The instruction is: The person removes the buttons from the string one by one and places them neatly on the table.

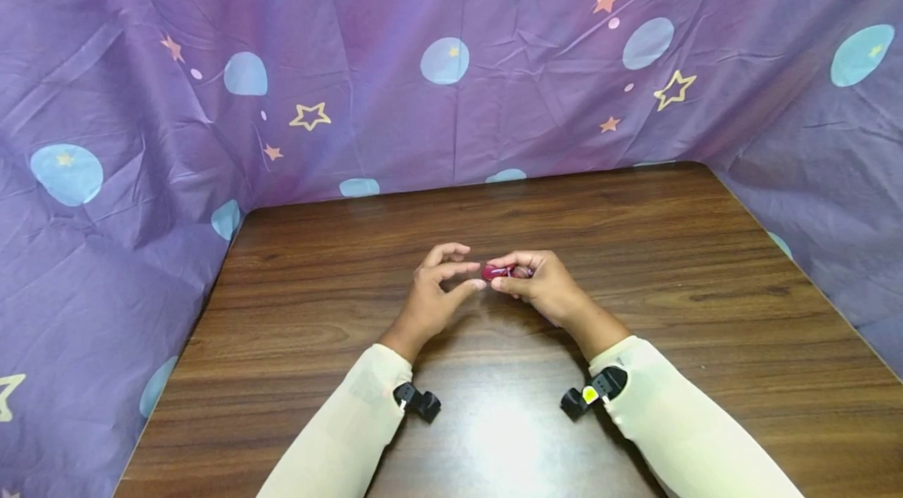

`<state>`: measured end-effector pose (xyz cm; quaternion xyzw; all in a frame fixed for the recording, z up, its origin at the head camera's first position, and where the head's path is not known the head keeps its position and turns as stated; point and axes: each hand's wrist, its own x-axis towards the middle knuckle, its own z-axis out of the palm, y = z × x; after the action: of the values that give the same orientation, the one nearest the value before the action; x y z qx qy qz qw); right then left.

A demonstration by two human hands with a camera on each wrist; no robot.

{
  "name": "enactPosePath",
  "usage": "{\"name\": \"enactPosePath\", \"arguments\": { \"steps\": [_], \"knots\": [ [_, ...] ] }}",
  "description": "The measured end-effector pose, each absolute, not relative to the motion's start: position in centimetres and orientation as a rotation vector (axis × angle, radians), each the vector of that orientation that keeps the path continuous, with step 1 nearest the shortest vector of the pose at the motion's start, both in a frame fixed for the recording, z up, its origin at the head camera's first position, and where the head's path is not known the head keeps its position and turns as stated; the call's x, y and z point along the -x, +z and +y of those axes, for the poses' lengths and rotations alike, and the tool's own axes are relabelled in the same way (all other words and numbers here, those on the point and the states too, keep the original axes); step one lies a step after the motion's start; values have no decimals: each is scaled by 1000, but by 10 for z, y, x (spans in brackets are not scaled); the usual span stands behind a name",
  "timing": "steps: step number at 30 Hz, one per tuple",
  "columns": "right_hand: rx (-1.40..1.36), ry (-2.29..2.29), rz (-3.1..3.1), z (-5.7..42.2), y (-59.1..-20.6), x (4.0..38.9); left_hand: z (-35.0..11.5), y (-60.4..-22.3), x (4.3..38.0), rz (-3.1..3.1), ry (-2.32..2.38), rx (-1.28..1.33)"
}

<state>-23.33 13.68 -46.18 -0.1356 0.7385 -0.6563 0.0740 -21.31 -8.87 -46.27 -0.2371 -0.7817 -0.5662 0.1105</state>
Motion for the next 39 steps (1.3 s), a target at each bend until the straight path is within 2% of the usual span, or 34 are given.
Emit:
{"name": "enactPosePath", "arguments": {
  "steps": [39],
  "knots": [
    [460,-1935,2221,134,-461,231,-87,-464,211,-2297,-1677,739]
  ]
}}
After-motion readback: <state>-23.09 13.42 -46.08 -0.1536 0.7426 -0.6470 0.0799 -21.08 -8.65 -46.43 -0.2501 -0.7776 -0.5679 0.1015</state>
